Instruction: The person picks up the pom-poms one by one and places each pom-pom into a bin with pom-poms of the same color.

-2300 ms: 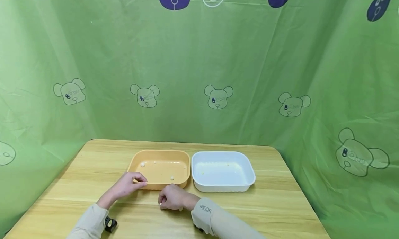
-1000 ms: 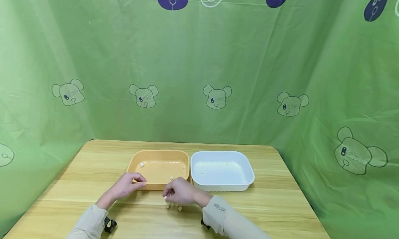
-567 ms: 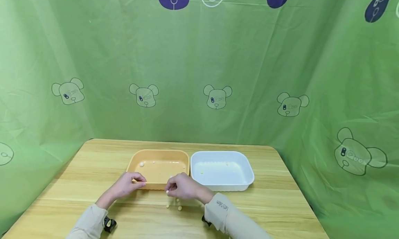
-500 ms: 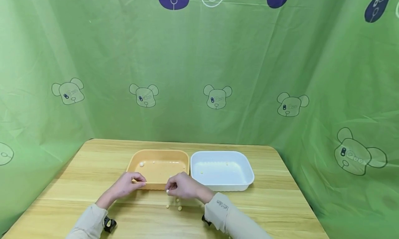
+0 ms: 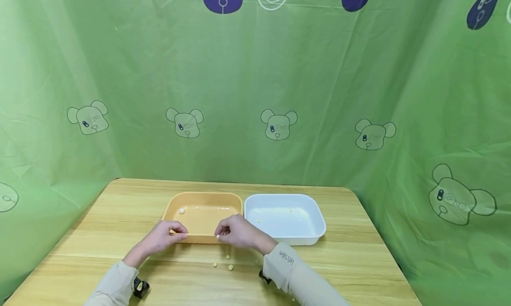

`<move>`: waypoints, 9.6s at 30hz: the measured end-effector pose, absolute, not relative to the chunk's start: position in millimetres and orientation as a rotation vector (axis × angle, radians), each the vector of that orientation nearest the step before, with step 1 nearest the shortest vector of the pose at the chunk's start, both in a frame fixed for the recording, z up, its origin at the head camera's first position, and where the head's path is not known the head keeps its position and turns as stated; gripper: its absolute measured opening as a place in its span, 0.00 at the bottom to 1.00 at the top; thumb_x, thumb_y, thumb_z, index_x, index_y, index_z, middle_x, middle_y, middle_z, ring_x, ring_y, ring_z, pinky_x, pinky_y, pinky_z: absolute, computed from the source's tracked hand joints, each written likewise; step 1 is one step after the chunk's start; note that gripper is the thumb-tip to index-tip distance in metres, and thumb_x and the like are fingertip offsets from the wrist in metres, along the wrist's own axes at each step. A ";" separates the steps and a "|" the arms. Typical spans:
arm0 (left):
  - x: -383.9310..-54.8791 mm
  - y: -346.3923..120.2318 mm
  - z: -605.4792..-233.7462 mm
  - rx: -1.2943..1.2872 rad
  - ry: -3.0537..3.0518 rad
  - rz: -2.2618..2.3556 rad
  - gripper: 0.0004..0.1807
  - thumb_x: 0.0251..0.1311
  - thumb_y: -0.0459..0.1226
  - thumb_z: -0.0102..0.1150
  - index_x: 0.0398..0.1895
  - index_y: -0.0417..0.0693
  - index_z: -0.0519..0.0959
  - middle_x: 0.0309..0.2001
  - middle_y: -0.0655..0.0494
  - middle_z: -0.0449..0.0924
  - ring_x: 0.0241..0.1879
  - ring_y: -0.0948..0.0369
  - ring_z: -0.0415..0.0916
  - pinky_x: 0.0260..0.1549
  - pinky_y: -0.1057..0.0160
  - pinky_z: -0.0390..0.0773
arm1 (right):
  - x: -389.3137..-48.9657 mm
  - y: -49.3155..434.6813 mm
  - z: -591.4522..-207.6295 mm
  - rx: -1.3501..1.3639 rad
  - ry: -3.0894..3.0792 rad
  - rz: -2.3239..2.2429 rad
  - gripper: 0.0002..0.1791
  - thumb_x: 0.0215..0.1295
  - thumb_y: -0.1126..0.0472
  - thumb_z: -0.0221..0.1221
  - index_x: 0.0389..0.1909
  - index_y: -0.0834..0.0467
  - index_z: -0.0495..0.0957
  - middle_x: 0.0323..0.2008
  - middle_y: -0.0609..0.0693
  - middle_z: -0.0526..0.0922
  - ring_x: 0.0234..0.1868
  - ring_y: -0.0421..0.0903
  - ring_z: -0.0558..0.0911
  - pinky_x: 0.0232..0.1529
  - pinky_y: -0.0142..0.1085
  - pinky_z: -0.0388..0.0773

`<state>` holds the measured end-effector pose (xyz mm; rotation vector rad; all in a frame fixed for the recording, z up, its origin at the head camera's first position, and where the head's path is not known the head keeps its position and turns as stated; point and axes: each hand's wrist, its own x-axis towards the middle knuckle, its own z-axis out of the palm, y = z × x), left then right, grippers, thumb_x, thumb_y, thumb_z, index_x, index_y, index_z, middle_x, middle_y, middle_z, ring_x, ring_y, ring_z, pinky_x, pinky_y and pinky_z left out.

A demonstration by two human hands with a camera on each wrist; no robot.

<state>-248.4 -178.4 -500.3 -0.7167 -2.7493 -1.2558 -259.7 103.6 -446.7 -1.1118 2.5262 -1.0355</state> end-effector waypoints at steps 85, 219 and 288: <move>-248.4 -178.2 -502.0 -0.719 -2.749 -1.254 0.03 0.58 0.40 0.63 0.31 0.52 0.83 0.31 0.67 0.80 0.34 0.66 0.77 0.36 0.66 0.76 | -331.6 75.2 -439.9 -0.752 2.637 -1.052 0.06 0.53 0.69 0.66 0.33 0.64 0.82 0.25 0.46 0.81 0.28 0.39 0.78 0.34 0.30 0.76; -223.0 -86.3 -512.5 -1.161 -2.946 -0.975 0.08 0.45 0.29 0.68 0.24 0.50 0.80 0.22 0.72 0.72 0.24 0.76 0.68 0.27 0.75 0.71 | -255.9 294.1 -484.0 -0.811 2.926 -0.977 0.04 0.62 0.56 0.62 0.30 0.49 0.83 0.28 0.34 0.80 0.30 0.34 0.77 0.34 0.32 0.76; -259.8 -23.6 -433.8 -0.827 -2.650 -1.543 0.05 0.58 0.31 0.61 0.36 0.39 0.80 0.28 0.60 0.77 0.31 0.65 0.73 0.33 0.68 0.75 | -256.7 295.1 -492.8 -0.768 3.020 -0.902 0.04 0.61 0.54 0.62 0.28 0.48 0.83 0.28 0.32 0.80 0.32 0.33 0.77 0.38 0.35 0.76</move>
